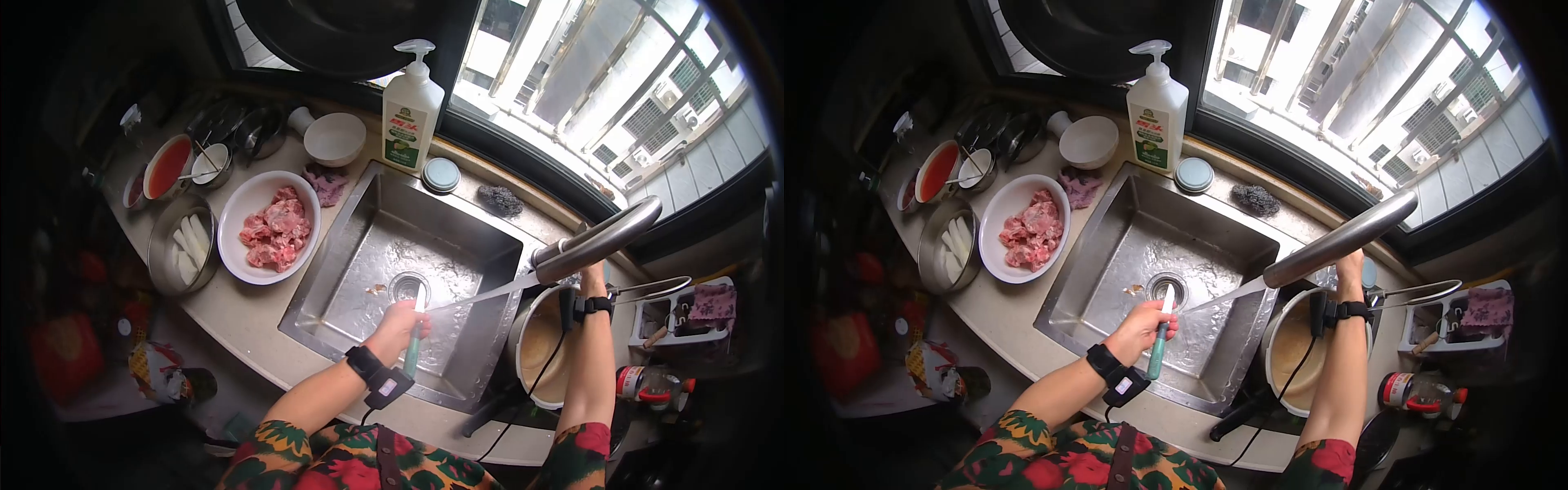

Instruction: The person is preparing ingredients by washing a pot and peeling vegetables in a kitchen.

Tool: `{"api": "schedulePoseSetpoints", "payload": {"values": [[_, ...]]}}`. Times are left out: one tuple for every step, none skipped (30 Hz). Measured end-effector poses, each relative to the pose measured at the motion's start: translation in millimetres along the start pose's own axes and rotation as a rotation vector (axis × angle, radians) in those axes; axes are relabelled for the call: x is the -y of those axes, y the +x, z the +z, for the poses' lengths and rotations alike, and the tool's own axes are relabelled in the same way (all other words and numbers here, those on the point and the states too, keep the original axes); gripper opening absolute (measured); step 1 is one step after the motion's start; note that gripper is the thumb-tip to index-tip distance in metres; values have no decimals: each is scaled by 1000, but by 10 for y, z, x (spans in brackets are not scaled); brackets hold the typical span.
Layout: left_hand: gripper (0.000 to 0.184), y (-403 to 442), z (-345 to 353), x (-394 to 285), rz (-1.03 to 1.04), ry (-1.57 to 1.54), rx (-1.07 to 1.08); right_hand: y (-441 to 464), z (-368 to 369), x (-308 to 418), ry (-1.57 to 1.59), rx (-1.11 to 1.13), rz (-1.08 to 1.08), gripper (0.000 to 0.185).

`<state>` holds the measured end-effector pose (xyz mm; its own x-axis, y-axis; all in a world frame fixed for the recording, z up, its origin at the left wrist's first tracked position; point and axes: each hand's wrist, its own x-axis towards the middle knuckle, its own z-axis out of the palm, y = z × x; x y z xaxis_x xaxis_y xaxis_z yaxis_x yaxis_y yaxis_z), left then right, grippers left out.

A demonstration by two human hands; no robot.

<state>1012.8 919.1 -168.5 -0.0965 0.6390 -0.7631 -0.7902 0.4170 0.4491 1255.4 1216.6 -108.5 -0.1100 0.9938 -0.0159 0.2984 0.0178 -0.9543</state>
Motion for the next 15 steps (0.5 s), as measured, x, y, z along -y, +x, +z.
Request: {"api": "schedulePoseSetpoints", "payload": {"values": [[17, -26, -109, -23, 1, 4, -11, 156, -51, -244, -101, 14, -159, 27], [17, -60, -221, -32, 26, -16, -11, 325, -118, -483, -200, 29, -318, 27], [16, -95, -323, -42, 52, -37, -11, 557, -221, -683, 242, 172, -85, 26], [16, -151, -392, -67, 53, -34, -22, 644, -240, -730, 228, 94, -5, 24], [15, -229, -436, -103, 76, -37, -98, 689, -288, -788, 175, 88, -82, 24], [14, -299, -484, -135, 101, -43, -173, 728, -299, -852, 122, 84, -162, 23], [13, -369, -541, -155, 142, -36, -196, 708, -236, -774, 305, 12, -89, 44], [13, -432, -585, -187, 147, -41, -206, 650, -233, -692, 306, 15, -14, 42], [13, -518, -605, -236, 174, -38, -237, 662, -208, -732, 300, -16, -51, 38], [13, -570, -649, -266, 199, -36, -267, 699, -203, -747, 293, -49, -89, 34], [17, -603, -731, -271, 197, -19, -238, 769, -258, -688, -668, -111, -338, 28], [17, -636, -747, -289, 198, -28, -248, 601, -165, -511, -559, -137, -357, 25], [18, -691, -748, -327, 206, -27, -257, 462, -143, -251, -641, -78, -334, 24], [19, -737, -769, -349, 218, -26, -270, 388, -96, -99, -720, -15, -315, 22], [19, -756, -792, -343, 226, -37, -287, 468, -62, -176, -748, -58, -323, 19]]}}
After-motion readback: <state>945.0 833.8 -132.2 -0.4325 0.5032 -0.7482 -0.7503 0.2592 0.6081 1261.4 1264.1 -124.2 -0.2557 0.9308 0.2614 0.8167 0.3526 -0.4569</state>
